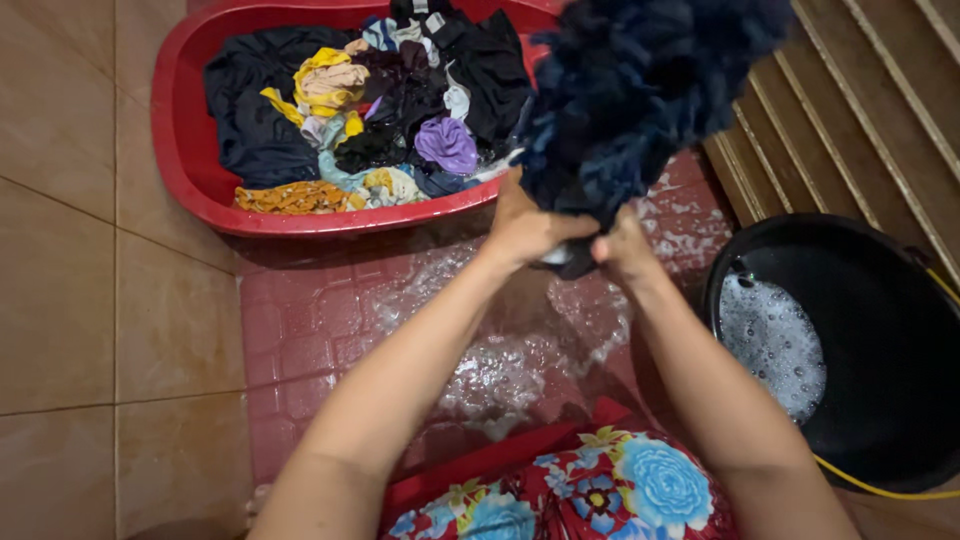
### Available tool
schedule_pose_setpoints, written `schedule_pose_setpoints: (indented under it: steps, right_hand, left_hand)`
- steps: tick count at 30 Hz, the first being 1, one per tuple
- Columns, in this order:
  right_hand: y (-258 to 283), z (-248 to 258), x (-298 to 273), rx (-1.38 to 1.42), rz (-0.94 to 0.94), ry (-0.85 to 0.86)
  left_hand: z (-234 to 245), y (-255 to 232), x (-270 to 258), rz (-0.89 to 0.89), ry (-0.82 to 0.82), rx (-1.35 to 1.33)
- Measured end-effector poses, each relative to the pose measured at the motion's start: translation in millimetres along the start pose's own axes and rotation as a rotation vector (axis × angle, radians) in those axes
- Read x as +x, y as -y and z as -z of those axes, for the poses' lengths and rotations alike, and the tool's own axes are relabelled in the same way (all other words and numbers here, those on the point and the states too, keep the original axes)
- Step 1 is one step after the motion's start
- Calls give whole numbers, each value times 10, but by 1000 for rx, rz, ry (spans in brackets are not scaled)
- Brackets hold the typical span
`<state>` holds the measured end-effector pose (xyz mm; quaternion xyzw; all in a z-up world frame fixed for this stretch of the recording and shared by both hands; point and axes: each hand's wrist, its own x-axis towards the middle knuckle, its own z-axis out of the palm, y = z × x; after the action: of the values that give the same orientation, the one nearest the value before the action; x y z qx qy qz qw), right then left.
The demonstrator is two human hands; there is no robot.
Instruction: The person scrubs a blue mat and a brown patterned cloth with a brush on a tiled floor, rinses them in a bucket of soapy water, and pours water over them using a scoop.
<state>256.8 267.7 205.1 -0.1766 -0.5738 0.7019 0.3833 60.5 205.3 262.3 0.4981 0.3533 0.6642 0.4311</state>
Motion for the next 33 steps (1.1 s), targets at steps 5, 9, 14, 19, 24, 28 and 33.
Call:
schedule_pose_setpoints:
  steps: [5,9,14,19,24,28,33]
  right_hand:
    - [-101,-198,24,18,-226,-80]
    - [-253,-161,60,-302,-276,-103]
    - [-640,152,10,-355,-290,-113]
    - [-1042,615,5,-944,-229,25]
    - [-1023,522,-115,-923,-249,20]
    - [-627,105,-163,-653,-449,-40]
    - [-36,-142,-282,278,-242,22]
  left_hand:
    - [-126,11,228,-43,-196,78]
    - [-64,-54,168,-50,-126,86]
    - [-133,-51,102,-124,-131,307]
    - [-207,-36,65,-119,-253,574]
    - [-250,-45,17,-32,-251,630]
    - [-199,-162,-42,191,-191,607]
    - [19,-204,-83,183,-24,334]
